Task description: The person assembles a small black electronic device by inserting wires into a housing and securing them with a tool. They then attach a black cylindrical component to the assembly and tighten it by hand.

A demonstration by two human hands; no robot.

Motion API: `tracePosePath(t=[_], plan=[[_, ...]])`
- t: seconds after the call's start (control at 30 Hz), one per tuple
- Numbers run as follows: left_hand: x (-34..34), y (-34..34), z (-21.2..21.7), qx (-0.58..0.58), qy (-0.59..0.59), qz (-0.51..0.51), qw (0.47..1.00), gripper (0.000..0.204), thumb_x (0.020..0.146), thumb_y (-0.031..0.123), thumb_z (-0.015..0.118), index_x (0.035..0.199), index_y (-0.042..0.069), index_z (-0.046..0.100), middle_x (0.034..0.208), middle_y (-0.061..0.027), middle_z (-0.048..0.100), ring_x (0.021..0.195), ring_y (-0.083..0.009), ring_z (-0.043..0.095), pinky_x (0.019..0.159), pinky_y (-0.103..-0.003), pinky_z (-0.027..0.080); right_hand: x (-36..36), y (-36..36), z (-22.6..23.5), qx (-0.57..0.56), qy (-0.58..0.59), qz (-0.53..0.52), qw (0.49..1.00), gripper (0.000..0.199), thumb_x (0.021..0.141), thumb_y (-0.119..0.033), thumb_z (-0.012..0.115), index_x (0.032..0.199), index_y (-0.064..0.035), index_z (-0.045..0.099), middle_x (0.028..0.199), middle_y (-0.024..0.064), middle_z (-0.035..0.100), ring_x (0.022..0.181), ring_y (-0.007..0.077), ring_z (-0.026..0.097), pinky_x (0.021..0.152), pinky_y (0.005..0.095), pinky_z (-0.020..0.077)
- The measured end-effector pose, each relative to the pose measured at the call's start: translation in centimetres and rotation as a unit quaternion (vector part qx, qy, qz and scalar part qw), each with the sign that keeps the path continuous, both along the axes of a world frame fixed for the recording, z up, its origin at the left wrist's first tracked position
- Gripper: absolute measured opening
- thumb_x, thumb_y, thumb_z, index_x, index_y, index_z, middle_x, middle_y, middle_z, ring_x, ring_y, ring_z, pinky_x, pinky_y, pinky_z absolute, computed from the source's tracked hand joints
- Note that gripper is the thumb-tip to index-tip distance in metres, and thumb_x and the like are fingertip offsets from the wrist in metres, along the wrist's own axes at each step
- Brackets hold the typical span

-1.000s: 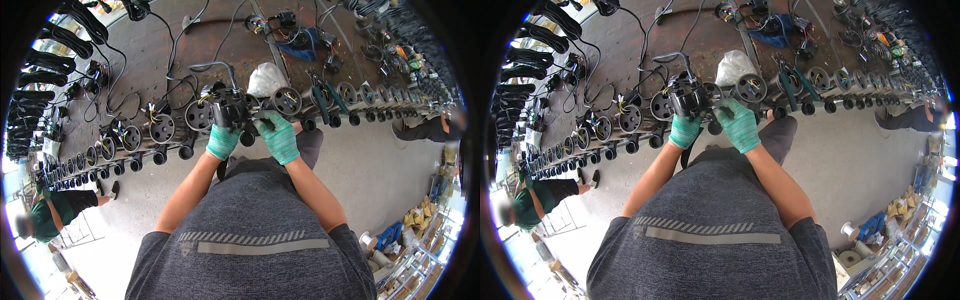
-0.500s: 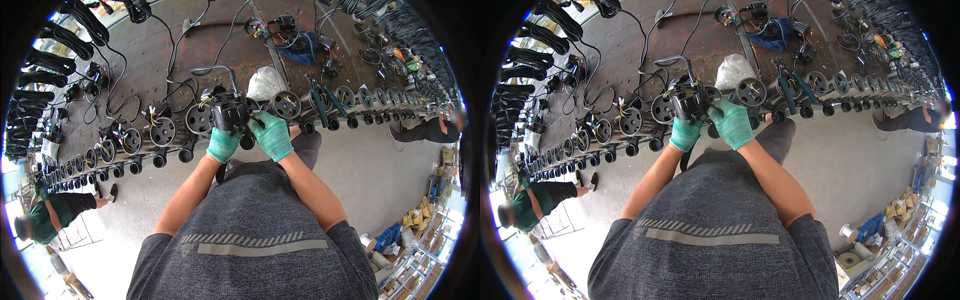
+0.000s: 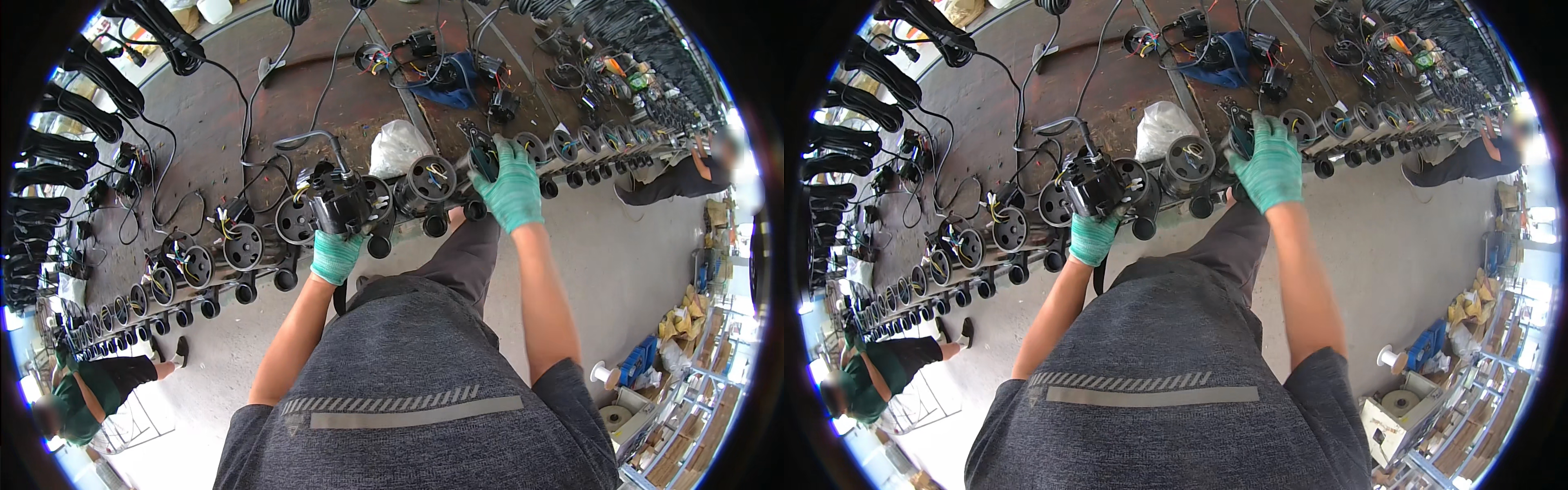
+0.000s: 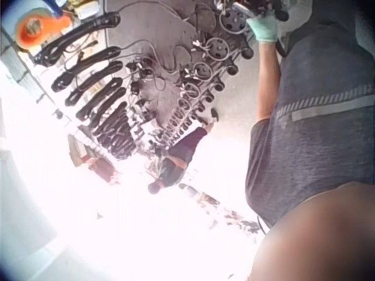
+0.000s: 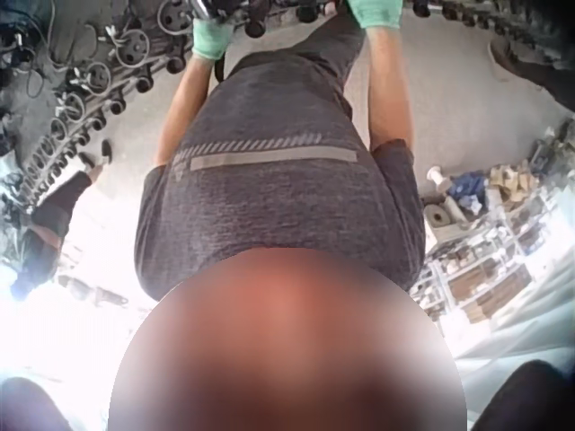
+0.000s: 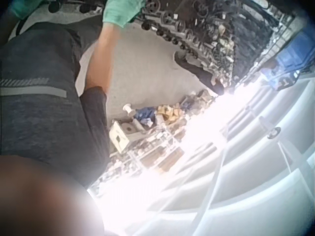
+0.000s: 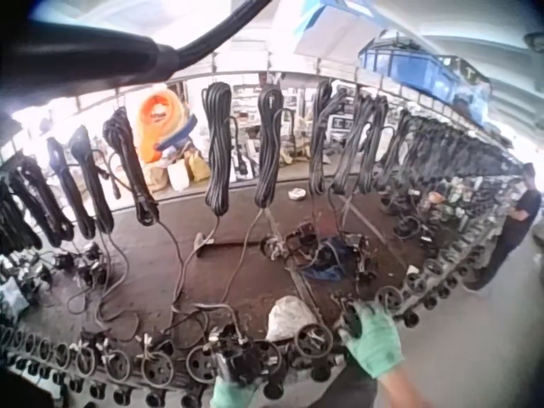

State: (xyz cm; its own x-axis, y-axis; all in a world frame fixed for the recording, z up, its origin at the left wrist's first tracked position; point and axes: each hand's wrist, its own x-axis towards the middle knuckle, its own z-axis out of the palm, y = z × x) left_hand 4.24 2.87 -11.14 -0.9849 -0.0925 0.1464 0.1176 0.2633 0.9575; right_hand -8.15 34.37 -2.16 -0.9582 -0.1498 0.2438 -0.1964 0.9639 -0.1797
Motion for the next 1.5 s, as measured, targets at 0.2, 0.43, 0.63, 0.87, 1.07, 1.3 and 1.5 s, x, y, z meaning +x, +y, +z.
tracePosePath(t=[0.2,0.43,0.63,0.87,1.07,1.3,1.5], plan=[[-0.4,-0.1,-1.2,0.003,0.029,0.0,1.0,0.048,0.092,-0.002,0.078,0.137,0.006,0.064,0.122,-0.0111,0.074,0.106,-0.0255,0.072,0.091,-0.039,0.059,-1.5,-0.4,0.1,0.109,-0.131,-0.068,0.983,0.108,0.077,-0.034,0.093,0.166,-0.0113,0.037,0.151,0.0236,0.051,0.14,0.0447,0.05,0.116,0.0505,0.0462],[0.2,0.1,-0.5,0.043,0.014,0.016,0.999,0.043,0.092,-0.002,0.078,0.133,0.005,0.066,0.116,-0.0096,0.075,0.098,-0.0219,0.071,0.087,-0.038,0.059,7.6,-2.4,-2.9,-0.178,-0.079,0.11,0.975,0.07,0.075,-0.008,0.081,0.139,-0.0001,0.053,0.13,0.0283,0.058,0.124,0.0486,0.058,0.104,0.0523,0.0512],[0.2,0.0,0.4,0.007,0.001,0.005,1.0,0.041,0.095,0.002,0.079,0.135,0.005,0.066,0.122,-0.0096,0.075,0.104,-0.0242,0.073,0.09,-0.039,0.059,13.0,-8.0,-5.8,-0.24,-0.199,0.149,0.938,0.076,0.074,-0.012,0.08,0.144,-0.0003,0.053,0.12,0.0281,0.063,0.109,0.0471,0.066,0.097,0.0523,0.0554],[0.2,0.1,-0.1,-0.028,0.01,0.016,0.999,0.044,0.092,-0.002,0.078,0.134,0.005,0.067,0.122,-0.0115,0.075,0.105,-0.0266,0.074,0.09,-0.04,0.059,12.1,-10.4,-5.4,-0.22,-0.175,0.152,0.947,0.082,0.074,-0.017,0.081,0.148,-0.0023,0.05,0.127,0.0289,0.06,0.115,0.0477,0.063,0.1,0.0548,0.0536],[0.2,0.1,-1.4,-0.071,0.038,0.036,0.996,0.045,0.09,-0.001,0.08,0.132,0.005,0.067,0.119,-0.0116,0.077,0.102,-0.0274,0.075,0.088,-0.039,0.059,12.3,-11.6,-5.7,-0.2,-0.185,0.142,0.952,0.086,0.07,-0.018,0.085,0.146,0.0019,0.049,0.128,0.0306,0.059,0.116,0.0478,0.063,0.1,0.0537,0.0544],[0.1,0.6,-1.8,-0.03,0.018,0.041,0.999,0.046,0.09,-0.003,0.078,0.134,0.004,0.066,0.117,-0.0105,0.077,0.102,-0.0236,0.075,0.088,-0.038,0.059,12.2,-11.7,-6.8,-0.213,-0.209,0.142,0.944,0.086,0.071,-0.022,0.085,0.146,0.0013,0.049,0.129,0.0309,0.059,0.116,0.0485,0.064,0.101,0.0527,0.0546],[0.2,0.6,-1.6,-0.033,0.018,0.041,0.998,0.047,0.09,-0.001,0.08,0.135,0.004,0.065,0.12,-0.011,0.076,0.103,-0.0238,0.074,0.089,-0.038,0.059,11.8,-10.9,-4.2,-0.151,-0.229,0.142,0.951,0.085,0.075,-0.023,0.083,0.149,0.0,0.049,0.13,0.0295,0.06,0.118,0.0471,0.064,0.102,0.0515,0.0545]])
